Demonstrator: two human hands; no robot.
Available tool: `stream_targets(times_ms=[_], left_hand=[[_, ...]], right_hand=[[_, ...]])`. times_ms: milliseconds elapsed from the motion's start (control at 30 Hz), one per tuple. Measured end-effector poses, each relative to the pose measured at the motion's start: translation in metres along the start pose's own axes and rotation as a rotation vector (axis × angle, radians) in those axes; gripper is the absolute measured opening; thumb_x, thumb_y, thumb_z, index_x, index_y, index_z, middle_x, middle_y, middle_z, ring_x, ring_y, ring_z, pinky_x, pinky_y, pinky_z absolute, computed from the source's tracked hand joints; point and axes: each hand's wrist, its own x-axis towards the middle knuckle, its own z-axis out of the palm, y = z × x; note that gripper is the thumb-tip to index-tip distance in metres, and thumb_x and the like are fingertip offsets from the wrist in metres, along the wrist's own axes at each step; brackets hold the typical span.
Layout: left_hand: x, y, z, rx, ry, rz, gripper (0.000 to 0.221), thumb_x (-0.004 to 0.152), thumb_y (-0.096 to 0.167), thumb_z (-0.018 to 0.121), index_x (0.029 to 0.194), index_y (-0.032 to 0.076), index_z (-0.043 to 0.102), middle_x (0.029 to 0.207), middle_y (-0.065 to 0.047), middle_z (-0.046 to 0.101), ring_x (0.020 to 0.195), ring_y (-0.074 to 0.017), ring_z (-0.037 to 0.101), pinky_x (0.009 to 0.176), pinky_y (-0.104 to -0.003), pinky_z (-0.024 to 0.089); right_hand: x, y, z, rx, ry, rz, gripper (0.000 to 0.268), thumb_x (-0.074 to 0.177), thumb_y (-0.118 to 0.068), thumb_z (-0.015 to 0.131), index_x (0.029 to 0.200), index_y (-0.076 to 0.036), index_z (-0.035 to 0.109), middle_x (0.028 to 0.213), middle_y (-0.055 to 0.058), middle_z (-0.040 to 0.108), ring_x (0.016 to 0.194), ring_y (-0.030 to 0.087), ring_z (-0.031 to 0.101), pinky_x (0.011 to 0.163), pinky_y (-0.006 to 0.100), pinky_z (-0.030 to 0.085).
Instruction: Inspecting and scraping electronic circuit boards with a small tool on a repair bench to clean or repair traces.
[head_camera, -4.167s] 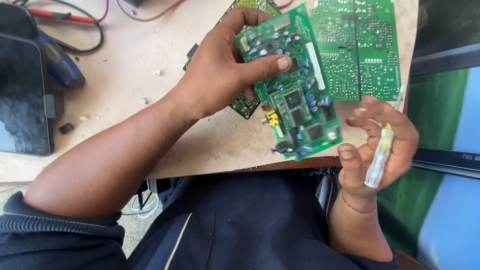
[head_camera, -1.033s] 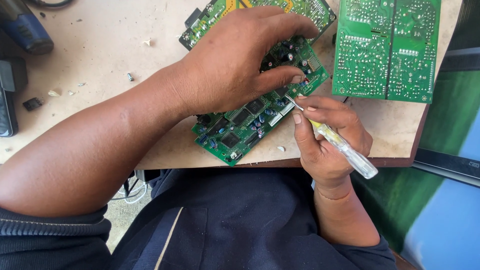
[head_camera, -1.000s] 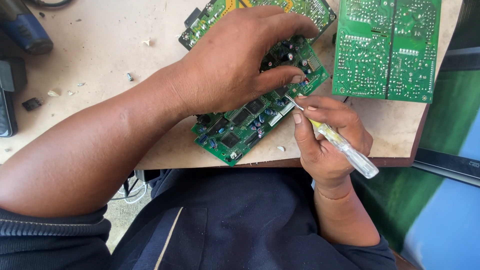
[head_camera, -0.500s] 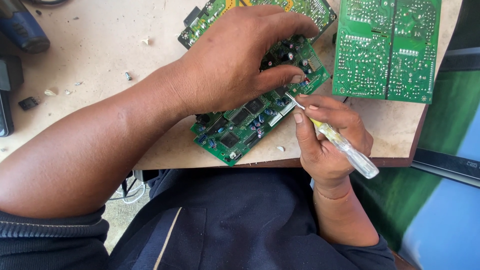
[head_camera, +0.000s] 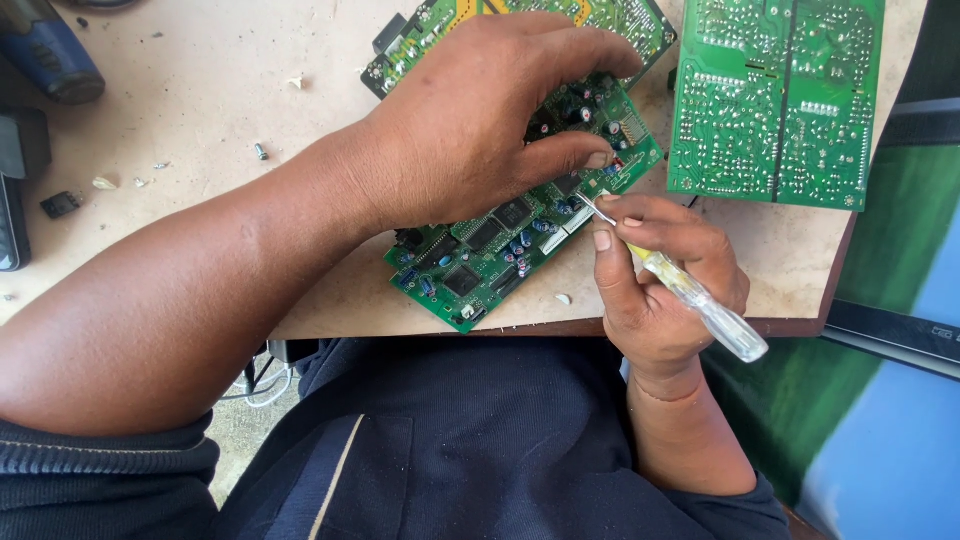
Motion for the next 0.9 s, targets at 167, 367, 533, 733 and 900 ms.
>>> stream_targets(times_ms=[167,367,533,733,900], left_hand=[[0.0001,0.0004,-0.0001,-0.012,-0.002,0.003,0.043,0.094,0.022,0.082,0.127,0.004,0.060,0.113,-0.017,0.072,0.101,-0.0385,0.067,0.081,-0.047,0.048],[-0.0003,-0.0007,0.0003,0.007,0.002,0.004,0.045,0.096,0.027,0.082,0.129,0.004,0.060,0.113,-0.018,0.072,0.100,-0.0398,0.067,0.082,-0.048,0.049],[0.0003,0.0005,-0.0004,-0.009,0.000,-0.005,0.044,0.095,0.025,0.082,0.129,0.005,0.060,0.113,-0.018,0.072,0.100,-0.0397,0.067,0.082,-0.047,0.048],[-0.0008,-0.0003,0.0005,0.008,0.001,-0.006,0.044,0.098,0.026,0.081,0.129,0.003,0.060,0.114,-0.019,0.071,0.102,-0.0399,0.066,0.082,-0.047,0.049],[-0.0009,-0.0002,0.0003,-0.002,0.002,-0.004,0.044,0.098,0.026,0.080,0.130,0.004,0.060,0.115,-0.018,0.071,0.103,-0.0394,0.066,0.084,-0.047,0.049]], right_hand=[[0.0001,-0.0002,-0.0004,-0.014,-0.009,-0.017,0.015,0.103,-0.003,0.069,0.105,-0.003,0.054,0.101,0.023,0.072,0.097,0.034,0.079,0.091,0.038,0.062],[0.0000,0.0002,0.0002,0.008,0.012,-0.016,0.016,0.101,-0.001,0.070,0.104,-0.002,0.054,0.099,0.024,0.072,0.095,0.035,0.078,0.090,0.039,0.063],[-0.0005,0.0020,-0.0011,0.033,0.006,0.016,0.016,0.103,-0.007,0.067,0.104,-0.003,0.051,0.098,0.025,0.071,0.094,0.035,0.077,0.089,0.039,0.062],[0.0003,-0.0023,0.0004,-0.054,-0.006,0.000,0.016,0.104,-0.002,0.068,0.107,-0.005,0.052,0.105,0.024,0.072,0.096,0.032,0.077,0.092,0.038,0.060],[-0.0003,-0.0011,0.0004,-0.039,-0.010,-0.064,0.016,0.101,0.001,0.069,0.105,-0.002,0.054,0.103,0.024,0.072,0.096,0.034,0.078,0.091,0.038,0.063]])
